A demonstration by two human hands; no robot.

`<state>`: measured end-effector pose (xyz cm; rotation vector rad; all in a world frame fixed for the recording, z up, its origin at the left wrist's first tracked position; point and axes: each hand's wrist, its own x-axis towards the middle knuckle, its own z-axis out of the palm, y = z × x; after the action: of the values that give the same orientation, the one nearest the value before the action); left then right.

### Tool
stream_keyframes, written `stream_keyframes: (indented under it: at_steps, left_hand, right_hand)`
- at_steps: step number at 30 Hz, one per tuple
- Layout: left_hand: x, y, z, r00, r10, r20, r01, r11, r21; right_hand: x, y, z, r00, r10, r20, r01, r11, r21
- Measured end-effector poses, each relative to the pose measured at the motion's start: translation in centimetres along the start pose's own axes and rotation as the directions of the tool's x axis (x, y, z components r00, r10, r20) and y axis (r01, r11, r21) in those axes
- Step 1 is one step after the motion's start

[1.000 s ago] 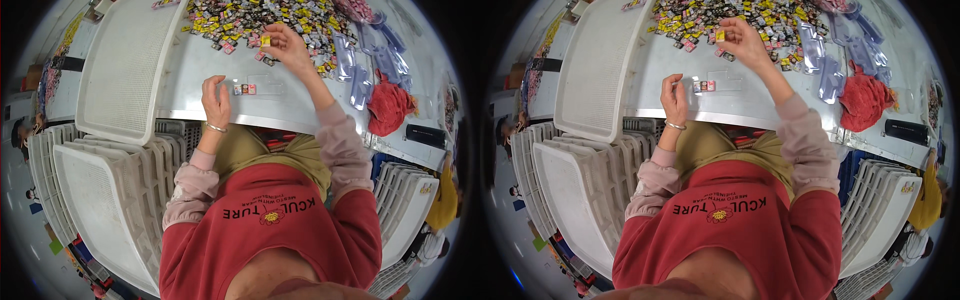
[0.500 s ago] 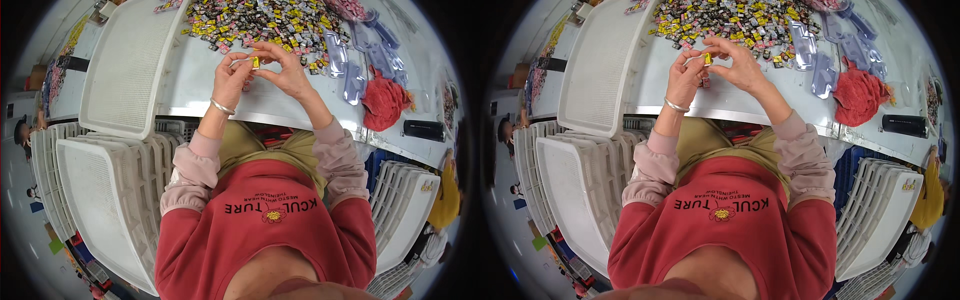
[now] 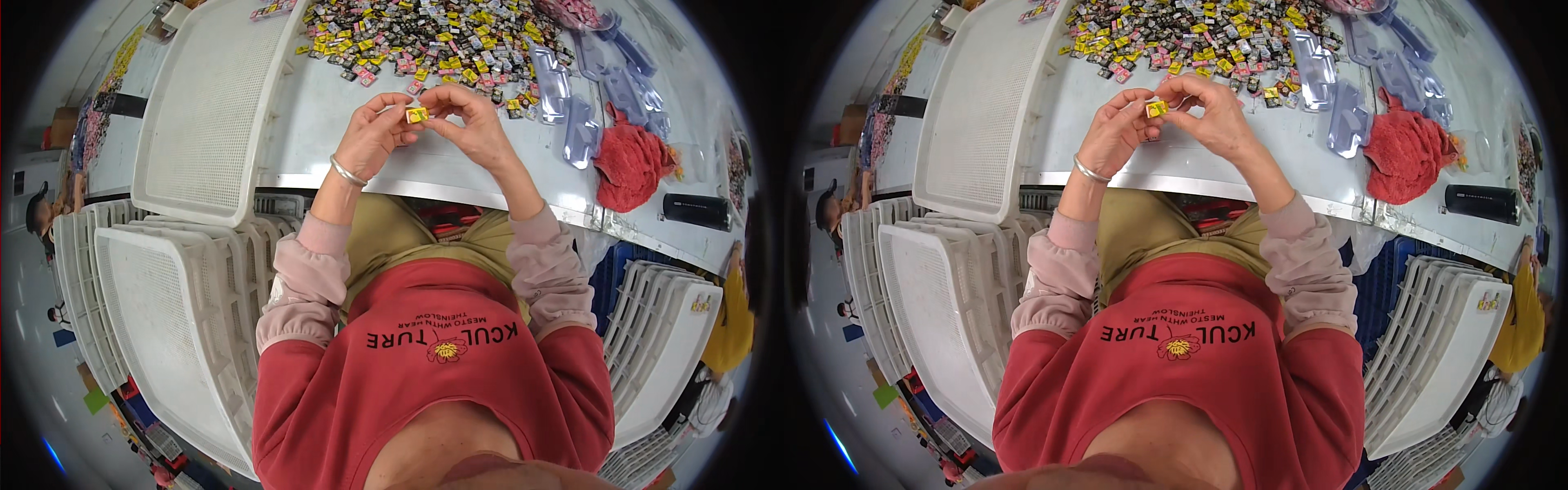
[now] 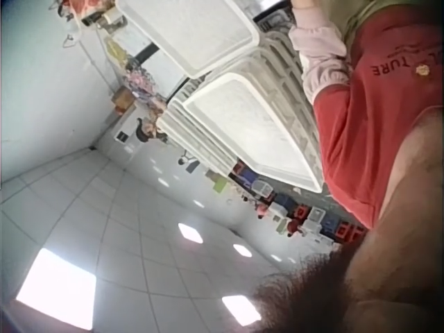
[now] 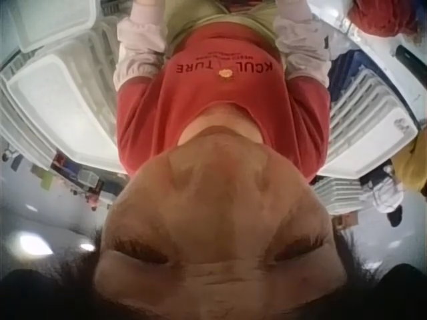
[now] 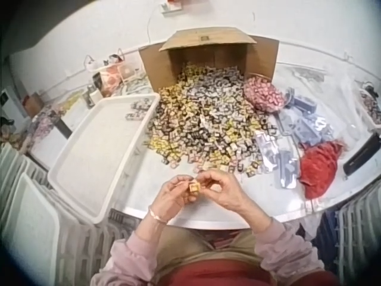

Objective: Picking small colorful toy components from a pile and attaching them onto a plastic base strip.

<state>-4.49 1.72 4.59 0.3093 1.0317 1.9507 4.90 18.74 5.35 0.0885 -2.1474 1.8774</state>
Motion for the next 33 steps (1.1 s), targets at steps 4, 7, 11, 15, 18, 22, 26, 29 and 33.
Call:
stream_keyframes:
  at_steps: [4,7,11,15,18,22,26,29,33]
  left_hand:
    - [-0.1,-0.3,0.1,0.997,0.01,-0.078,-0.014,0.999,-0.045]
    - [0.4,-0.7,-0.6,0.999,0.044,-0.033,-0.043,0.999,0.034]
    - [0.7,-0.8,-0.2,0.992,0.109,-0.069,-0.099,0.985,0.141]
    - [0.8,-1.4,-0.1,0.965,0.226,-0.13,-0.186,0.945,0.269]
    - [0.5,-1.4,-0.3,0.947,0.276,-0.164,-0.21,0.919,0.333]
    - [-0.7,-2.2,-2.5,0.786,0.616,0.063,-0.303,0.294,0.906]
    - [-2.9,-4.1,-3.0,0.754,0.466,0.462,-0.444,-0.157,0.882]
    - [-3.5,-4.8,-3.2,0.754,0.41,0.512,-0.464,-0.219,0.858]
    - [-3.4,-5.1,-3.1,0.749,0.418,0.514,-0.46,-0.231,0.858]
  right_hand:
    - [-0.5,-0.6,0.9,0.98,-0.157,-0.12,0.123,0.96,-0.25]
    - [-0.8,-0.2,0.6,0.978,-0.162,-0.133,0.119,0.951,-0.285]
    - [-1.0,1.0,0.8,0.983,-0.045,-0.178,0.031,0.996,-0.083]
    - [-0.2,2.1,1.2,0.949,0.202,-0.241,-0.109,0.93,0.351]
    - [0.8,2.8,0.8,0.961,0.231,-0.154,-0.167,0.924,0.343]
    - [2.7,4.1,-1.1,0.965,0.237,0.113,-0.233,0.971,-0.047]
    - [3.8,5.0,-0.7,0.912,0.211,0.351,-0.058,0.915,-0.399]
    - [3.6,4.3,0.6,0.915,0.215,0.34,0.068,0.75,-0.658]
    - [1.7,5.3,0.0,0.977,0.022,0.21,0.099,0.831,-0.547]
